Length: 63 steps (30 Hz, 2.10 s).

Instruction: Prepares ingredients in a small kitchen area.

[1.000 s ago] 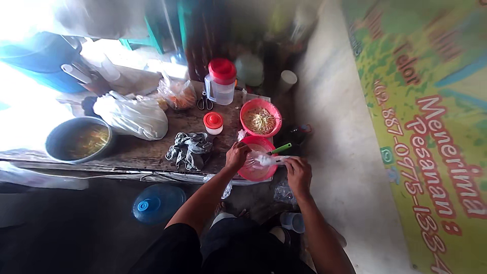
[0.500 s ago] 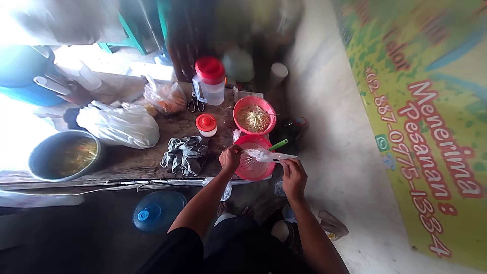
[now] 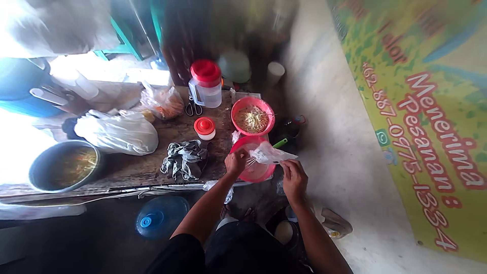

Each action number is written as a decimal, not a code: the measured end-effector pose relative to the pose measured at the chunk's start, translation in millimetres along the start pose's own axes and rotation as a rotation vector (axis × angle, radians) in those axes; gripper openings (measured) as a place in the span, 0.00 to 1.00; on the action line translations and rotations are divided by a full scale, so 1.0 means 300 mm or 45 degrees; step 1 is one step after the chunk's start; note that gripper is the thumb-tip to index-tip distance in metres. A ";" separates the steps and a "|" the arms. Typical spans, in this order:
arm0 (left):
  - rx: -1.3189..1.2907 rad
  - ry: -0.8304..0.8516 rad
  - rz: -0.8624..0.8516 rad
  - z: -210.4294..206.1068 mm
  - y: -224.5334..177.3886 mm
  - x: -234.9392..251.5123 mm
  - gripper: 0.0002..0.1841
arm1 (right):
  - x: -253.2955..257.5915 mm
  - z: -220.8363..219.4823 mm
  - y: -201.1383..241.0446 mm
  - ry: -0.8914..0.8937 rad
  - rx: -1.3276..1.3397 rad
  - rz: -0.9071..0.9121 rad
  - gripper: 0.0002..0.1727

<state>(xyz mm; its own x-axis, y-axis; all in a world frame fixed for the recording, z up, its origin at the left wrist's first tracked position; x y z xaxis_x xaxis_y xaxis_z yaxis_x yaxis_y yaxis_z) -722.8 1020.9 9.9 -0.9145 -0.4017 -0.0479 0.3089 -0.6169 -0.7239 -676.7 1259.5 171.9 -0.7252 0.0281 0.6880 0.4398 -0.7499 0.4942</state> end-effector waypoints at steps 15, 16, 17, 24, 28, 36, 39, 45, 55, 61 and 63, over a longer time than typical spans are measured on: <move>0.019 0.010 0.158 0.002 0.072 -0.024 0.09 | -0.013 -0.001 0.007 0.002 -0.007 -0.039 0.08; 0.021 0.001 0.205 0.005 0.094 -0.025 0.09 | -0.012 -0.001 0.008 0.012 -0.025 -0.043 0.08; 0.022 -0.002 0.221 0.010 0.098 -0.029 0.08 | -0.019 -0.011 0.008 0.030 -0.044 -0.039 0.08; -0.022 -0.028 0.268 0.038 0.117 -0.029 0.09 | -0.025 -0.006 0.014 -0.010 0.002 -0.057 0.08; -0.062 0.006 0.160 0.017 0.055 -0.028 0.10 | -0.022 -0.037 0.010 0.055 0.022 -0.124 0.07; -0.121 -0.056 0.203 0.027 0.090 -0.029 0.10 | -0.062 -0.042 -0.021 0.082 0.017 -0.211 0.06; -0.143 -0.047 0.277 0.029 0.161 -0.007 0.10 | -0.042 -0.013 -0.003 0.028 0.032 -0.207 0.07; -0.147 0.020 0.153 0.006 0.088 -0.057 0.10 | -0.067 -0.049 -0.022 0.100 0.046 -0.243 0.06; -0.241 0.035 0.148 0.006 0.123 -0.032 0.10 | -0.076 -0.049 -0.062 0.063 0.040 -0.318 0.07; -0.264 -0.063 0.296 0.050 0.137 -0.041 0.12 | -0.096 -0.041 -0.062 -0.023 0.069 -0.323 0.06; -0.686 -0.041 0.546 0.037 0.142 -0.086 0.20 | -0.111 -0.034 -0.066 -0.047 0.080 -0.316 0.07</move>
<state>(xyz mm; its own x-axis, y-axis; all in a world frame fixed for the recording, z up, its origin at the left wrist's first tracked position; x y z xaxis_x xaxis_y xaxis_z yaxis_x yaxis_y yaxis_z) -683.3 997.5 -12.2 -0.7298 -0.5603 -0.3917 0.4606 0.0204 -0.8874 -666.7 1266.9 133.8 -0.7956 0.2316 0.5598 0.2835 -0.6742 0.6819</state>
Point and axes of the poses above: each hand's wrist, its own x-axis towards the middle knuckle, its own z-axis out of the back of the hand, y = z × x, the point moved 9 cm from there along x, towards the middle knuckle, and after that the axes turned 14 degrees about -y, right-handed, at the moved point
